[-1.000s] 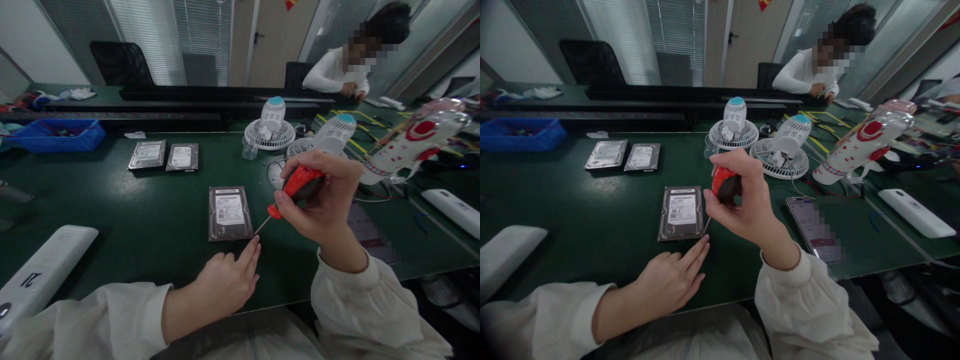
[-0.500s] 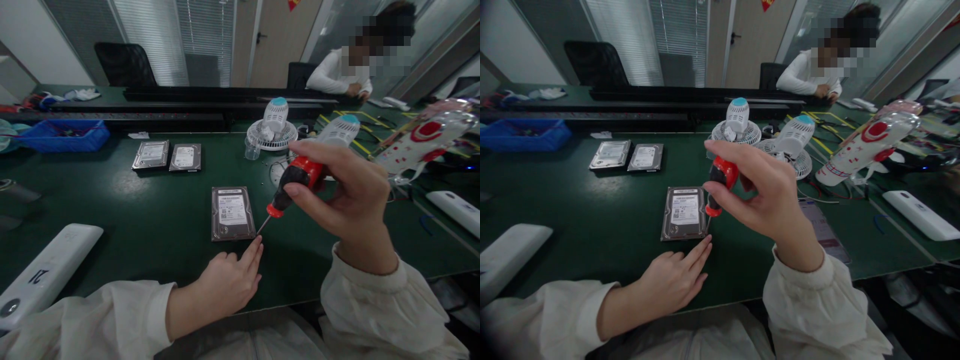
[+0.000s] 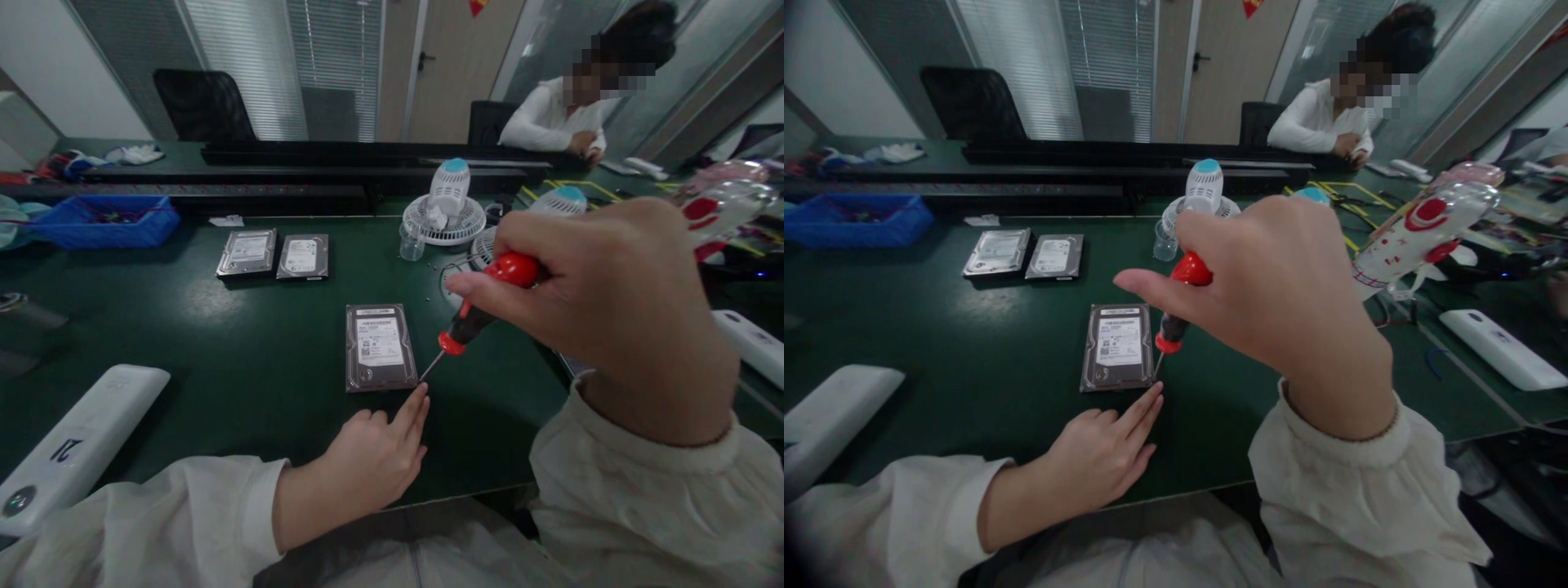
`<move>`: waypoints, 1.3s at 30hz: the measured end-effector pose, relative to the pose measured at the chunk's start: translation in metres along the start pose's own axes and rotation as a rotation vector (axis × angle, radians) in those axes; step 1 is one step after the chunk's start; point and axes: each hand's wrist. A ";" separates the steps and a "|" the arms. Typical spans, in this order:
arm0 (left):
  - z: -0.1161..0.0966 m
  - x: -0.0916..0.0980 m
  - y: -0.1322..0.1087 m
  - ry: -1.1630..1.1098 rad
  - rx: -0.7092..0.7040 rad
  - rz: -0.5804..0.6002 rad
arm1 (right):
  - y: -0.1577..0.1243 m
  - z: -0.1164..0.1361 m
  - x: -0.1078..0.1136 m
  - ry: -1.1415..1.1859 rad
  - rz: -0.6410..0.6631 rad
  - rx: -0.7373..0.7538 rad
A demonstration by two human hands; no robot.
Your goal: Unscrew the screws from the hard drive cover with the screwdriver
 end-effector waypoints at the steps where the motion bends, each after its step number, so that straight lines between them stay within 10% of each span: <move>1: 0.000 0.000 0.000 0.001 0.001 -0.002 | 0.003 0.001 -0.001 -0.014 0.017 0.007; 12: 0.000 0.000 0.001 -0.009 0.010 0.017 | -0.018 0.006 0.020 0.134 0.082 0.140; 23: 0.001 -0.001 0.001 -0.013 -0.016 0.006 | 0.001 0.005 -0.005 0.410 0.132 0.179; 39: 0.001 -0.002 0.000 -0.004 -0.003 0.005 | -0.001 -0.010 -0.014 0.226 0.146 0.066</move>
Point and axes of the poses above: each hand's wrist, its own y-axis towards the middle knuckle, its own x-axis out of the back of the hand, z = x × y, and after that the axes turned 14 degrees about z, right-handed
